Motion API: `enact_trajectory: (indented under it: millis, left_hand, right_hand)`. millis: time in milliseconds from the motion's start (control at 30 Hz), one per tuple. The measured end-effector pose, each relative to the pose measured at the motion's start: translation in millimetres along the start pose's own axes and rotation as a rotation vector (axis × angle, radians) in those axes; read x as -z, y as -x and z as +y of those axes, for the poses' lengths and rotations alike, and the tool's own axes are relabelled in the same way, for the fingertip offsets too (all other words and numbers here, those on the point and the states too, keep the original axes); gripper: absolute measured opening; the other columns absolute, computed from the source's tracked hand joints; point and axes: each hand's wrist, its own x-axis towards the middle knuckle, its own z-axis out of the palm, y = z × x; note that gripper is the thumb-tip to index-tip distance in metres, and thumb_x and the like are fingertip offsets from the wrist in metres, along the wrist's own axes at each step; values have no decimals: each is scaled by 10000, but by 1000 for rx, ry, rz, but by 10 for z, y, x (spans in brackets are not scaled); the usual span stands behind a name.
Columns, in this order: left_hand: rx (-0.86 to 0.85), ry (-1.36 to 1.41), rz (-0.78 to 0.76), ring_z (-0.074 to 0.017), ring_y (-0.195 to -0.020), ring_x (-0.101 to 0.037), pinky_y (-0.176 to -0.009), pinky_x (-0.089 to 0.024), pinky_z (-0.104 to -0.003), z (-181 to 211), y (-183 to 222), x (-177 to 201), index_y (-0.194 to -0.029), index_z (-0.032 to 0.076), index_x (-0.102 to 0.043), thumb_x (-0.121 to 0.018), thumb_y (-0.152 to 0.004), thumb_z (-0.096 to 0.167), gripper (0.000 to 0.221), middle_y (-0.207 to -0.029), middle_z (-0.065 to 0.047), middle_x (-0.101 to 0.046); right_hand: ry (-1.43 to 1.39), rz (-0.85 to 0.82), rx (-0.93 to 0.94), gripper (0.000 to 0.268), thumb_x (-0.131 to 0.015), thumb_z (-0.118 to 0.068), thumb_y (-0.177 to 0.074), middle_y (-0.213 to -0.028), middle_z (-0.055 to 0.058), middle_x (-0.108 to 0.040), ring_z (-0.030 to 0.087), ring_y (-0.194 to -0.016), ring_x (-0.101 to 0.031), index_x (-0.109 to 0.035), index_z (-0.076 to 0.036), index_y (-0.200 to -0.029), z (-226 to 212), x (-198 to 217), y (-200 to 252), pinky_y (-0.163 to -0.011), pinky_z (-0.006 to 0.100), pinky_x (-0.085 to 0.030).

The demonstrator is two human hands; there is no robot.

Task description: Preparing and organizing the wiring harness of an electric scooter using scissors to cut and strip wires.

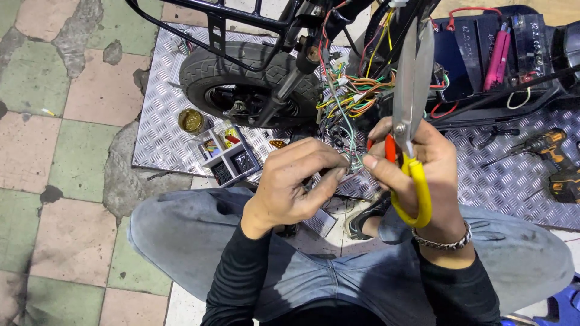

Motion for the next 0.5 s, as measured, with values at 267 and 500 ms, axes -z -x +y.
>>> enact_trajectory:
  millis: [267,500]
  left_hand:
    - [121,104,53,-129,-663,-505,-601,-411,-246,-91,39,-132,-934,-14,-668,-695,-831,-26,107,-873,-51,-633]
    - [6,-181,195,-200,-750,-619,-683,-508,-309,-48,43,-180,-969,-13,-692,-716,-851,142,196,-919,-84,-686]
  right_hand:
    - [84,79,114,376,-723,73,-836,-864,77,-681,98,-704,-600,-581,21,-1180,145,-16,22,-629,190,-477]
    - [620,212,637,477,-881,-6,-699,-1035,168,-731,206,-765,-660,-633,14,-1106,257,-26,181,-645,295,-507]
